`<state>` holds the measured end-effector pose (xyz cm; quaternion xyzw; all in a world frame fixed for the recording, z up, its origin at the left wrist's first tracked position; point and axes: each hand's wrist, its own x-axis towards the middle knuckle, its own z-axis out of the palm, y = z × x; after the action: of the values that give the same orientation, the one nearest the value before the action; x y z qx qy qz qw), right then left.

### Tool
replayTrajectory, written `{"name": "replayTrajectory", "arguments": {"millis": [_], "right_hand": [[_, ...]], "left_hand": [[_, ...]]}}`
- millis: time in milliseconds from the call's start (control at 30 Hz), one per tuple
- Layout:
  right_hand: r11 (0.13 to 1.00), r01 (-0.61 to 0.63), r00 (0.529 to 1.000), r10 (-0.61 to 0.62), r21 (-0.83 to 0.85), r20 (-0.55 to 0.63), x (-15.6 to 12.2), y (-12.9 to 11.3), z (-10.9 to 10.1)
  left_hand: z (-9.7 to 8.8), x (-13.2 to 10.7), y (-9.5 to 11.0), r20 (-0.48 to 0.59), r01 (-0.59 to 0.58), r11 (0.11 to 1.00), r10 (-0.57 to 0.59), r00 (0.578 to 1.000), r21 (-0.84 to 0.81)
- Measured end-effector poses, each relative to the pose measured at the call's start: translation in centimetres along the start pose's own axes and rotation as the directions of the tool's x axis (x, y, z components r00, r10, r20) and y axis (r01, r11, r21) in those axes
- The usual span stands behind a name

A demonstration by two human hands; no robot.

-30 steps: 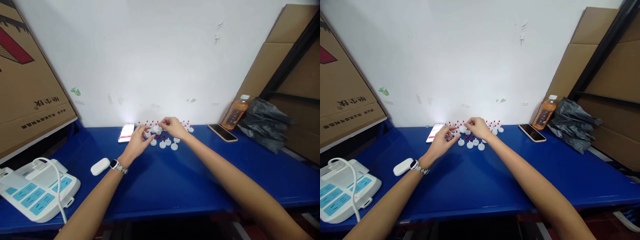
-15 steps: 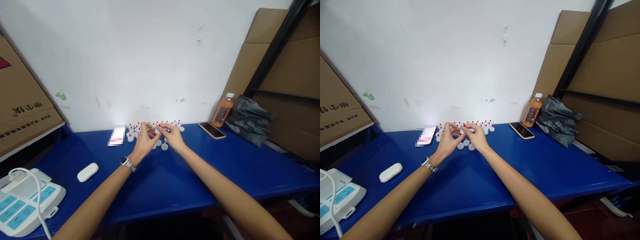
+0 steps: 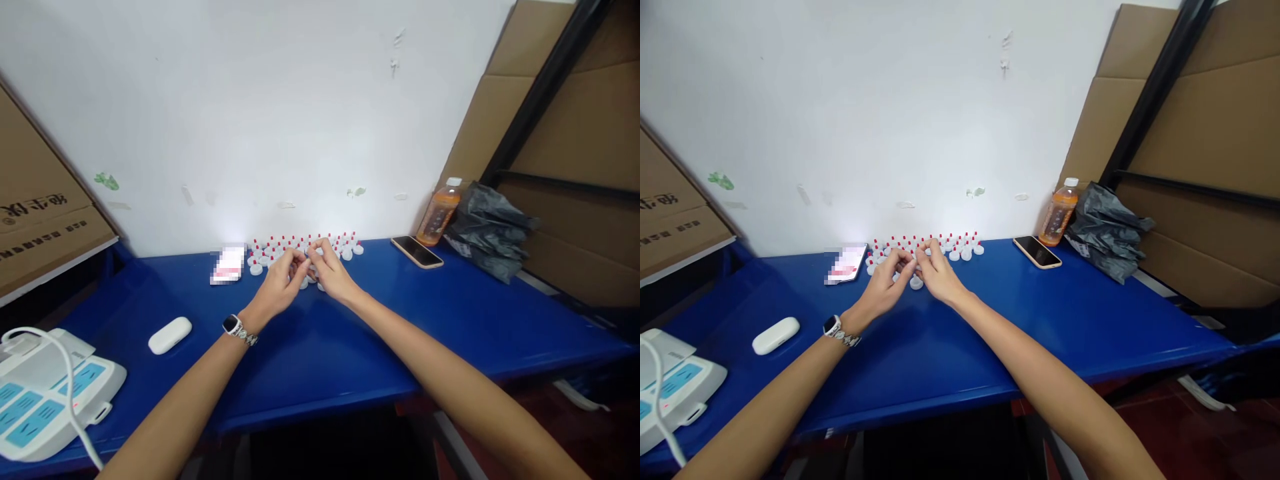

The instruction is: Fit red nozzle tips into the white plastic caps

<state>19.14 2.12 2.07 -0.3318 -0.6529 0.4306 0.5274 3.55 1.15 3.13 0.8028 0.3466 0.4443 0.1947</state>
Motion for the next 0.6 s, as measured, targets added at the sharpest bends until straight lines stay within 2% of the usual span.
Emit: {"name": "replayTrajectory", "arguments": {"millis": [100,200,267,333,400,467,500,600], "right_hand": [[1.000,-0.002,1.000,0.002,-0.029,-0.018,0.1,0.3,0.1],[0.997,0.018,1.000,-0.019,-0.069,-0.018,0.1,0.1,0.3],[0.989,0.056,0.998,-0.060,-0.134,-0.030,0.1,-0.4,0.3],[0.968,0.087,0.995,-0.098,-0.234,-0.037,0.0,-1.0,0.1],[0.940,0.095,0.992,-0.116,-0.327,-0.045,-0.1,-1.6,-0.4],[0.917,0.091,0.990,-0.125,-0.389,-0.062,0.1,-1.9,-1.0],[0.906,0.085,0.990,-0.124,-0.414,-0.069,0.2,-1.9,-1.4],[0.882,0.058,0.992,-0.102,-0.467,-0.069,0.9,-1.4,-2.6]], "left_hand": [[0.0,0.0,-0.1,0.113,-0.029,0.997,0.020,0.993,0.078],[0.2,0.1,-0.4,0.146,-0.080,0.990,0.063,0.987,0.113],[0.4,0.2,-0.4,0.113,-0.056,0.996,0.048,0.992,0.064],[0.4,0.5,-0.5,0.044,0.028,0.999,-0.026,0.999,-0.041],[-0.1,1.0,-0.7,-0.040,0.116,0.981,-0.123,0.992,-0.153],[-1.0,1.5,-1.2,-0.110,0.152,0.972,-0.174,0.979,-0.180],[-1.5,1.8,-1.6,-0.118,0.146,0.983,-0.159,0.980,-0.115],[-2.3,2.4,-3.1,-0.016,0.072,0.980,-0.070,0.997,0.186]]}}
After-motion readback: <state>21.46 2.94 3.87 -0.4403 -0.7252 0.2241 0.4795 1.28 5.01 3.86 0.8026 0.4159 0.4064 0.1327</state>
